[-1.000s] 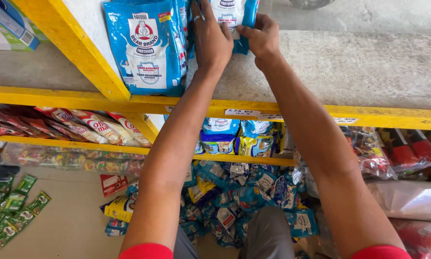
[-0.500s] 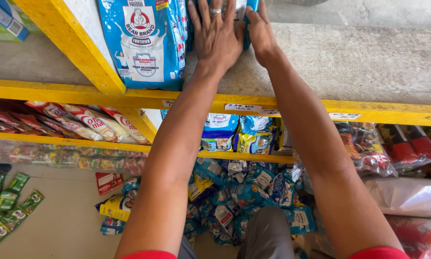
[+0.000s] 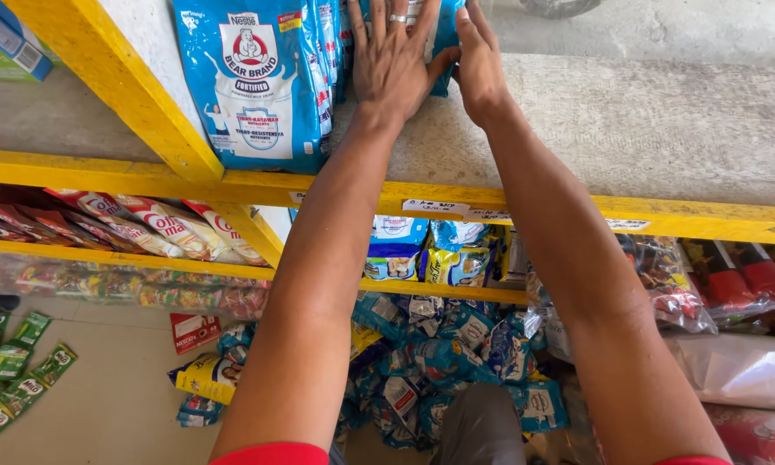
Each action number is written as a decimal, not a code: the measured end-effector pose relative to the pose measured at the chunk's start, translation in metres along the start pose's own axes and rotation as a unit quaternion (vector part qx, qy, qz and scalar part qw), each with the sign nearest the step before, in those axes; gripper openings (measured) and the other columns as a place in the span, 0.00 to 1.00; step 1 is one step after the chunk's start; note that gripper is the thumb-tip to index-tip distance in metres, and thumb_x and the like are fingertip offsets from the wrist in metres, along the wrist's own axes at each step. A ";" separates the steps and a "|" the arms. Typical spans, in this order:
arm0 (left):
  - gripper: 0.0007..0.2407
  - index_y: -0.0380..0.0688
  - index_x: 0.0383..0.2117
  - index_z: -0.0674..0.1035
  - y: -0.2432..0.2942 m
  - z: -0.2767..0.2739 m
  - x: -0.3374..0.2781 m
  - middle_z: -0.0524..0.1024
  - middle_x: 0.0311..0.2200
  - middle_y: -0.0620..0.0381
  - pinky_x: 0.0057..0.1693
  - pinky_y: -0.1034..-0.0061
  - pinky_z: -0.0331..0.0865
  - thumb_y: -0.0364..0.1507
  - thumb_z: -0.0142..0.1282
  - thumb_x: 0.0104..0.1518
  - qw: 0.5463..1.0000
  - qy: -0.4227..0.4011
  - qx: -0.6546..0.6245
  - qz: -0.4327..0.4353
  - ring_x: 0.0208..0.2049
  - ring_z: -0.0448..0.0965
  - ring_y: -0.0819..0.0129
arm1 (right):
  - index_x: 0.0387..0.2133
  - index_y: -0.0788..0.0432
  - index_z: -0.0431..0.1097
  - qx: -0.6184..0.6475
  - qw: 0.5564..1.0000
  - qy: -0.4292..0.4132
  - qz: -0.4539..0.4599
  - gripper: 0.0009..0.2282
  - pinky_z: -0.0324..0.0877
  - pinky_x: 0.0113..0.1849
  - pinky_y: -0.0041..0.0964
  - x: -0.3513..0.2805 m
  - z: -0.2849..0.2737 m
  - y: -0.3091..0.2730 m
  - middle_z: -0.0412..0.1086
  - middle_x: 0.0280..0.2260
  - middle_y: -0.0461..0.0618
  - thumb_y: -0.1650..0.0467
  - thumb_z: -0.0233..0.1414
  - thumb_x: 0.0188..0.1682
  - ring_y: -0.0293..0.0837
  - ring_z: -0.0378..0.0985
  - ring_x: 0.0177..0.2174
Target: Organizing and stocking milk powder pouches on retail shelves.
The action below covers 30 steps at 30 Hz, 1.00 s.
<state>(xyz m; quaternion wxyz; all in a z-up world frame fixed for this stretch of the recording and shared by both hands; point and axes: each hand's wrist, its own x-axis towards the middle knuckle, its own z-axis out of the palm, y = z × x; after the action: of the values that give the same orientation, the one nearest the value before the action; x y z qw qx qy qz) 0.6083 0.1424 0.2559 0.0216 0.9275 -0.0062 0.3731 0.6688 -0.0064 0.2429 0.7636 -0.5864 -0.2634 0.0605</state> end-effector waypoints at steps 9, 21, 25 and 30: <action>0.58 0.66 0.70 0.46 -0.005 -0.001 -0.012 0.38 0.69 0.36 0.69 0.28 0.44 0.59 0.77 0.32 0.998 0.062 -0.022 -0.016 0.68 0.37 0.19 | 0.64 0.60 0.60 -0.303 0.933 0.176 -0.087 0.22 0.76 0.47 0.38 0.006 0.016 0.000 0.69 0.53 0.56 0.67 0.55 0.59 0.42 0.76 0.48; 0.60 0.69 0.70 0.49 -0.004 0.006 -0.004 0.42 0.68 0.37 0.68 0.28 0.48 0.58 0.79 0.26 0.996 0.084 -0.004 -0.022 0.68 0.41 0.22 | 0.72 0.60 0.50 -0.112 0.971 -0.022 -0.212 0.23 0.64 0.66 0.42 0.003 0.003 0.006 0.64 0.67 0.59 0.74 0.49 0.66 0.47 0.67 0.65; 0.59 0.66 0.70 0.50 -0.002 -0.010 -0.004 0.44 0.69 0.38 0.71 0.30 0.43 0.57 0.80 0.28 0.998 0.042 -0.012 -0.044 0.69 0.40 0.23 | 0.72 0.58 0.49 -0.138 0.975 -0.015 -0.173 0.23 0.66 0.62 0.44 -0.001 0.015 -0.002 0.66 0.65 0.60 0.73 0.47 0.66 0.49 0.68 0.61; 0.55 0.68 0.72 0.46 -0.006 0.000 -0.003 0.39 0.71 0.35 0.73 0.34 0.37 0.42 0.79 0.37 0.997 0.064 0.001 -0.033 0.71 0.35 0.26 | 0.74 0.55 0.27 -0.199 0.965 -0.035 -0.165 0.30 0.62 0.63 0.48 0.007 0.007 0.014 0.60 0.68 0.66 0.70 0.43 0.68 0.56 0.64 0.65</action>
<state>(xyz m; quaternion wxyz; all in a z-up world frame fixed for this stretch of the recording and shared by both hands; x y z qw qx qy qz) 0.6068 0.1482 0.2537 0.0329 0.9016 0.0263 0.4305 0.6740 0.0069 0.2331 0.6210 -0.6725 -0.3902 -0.0994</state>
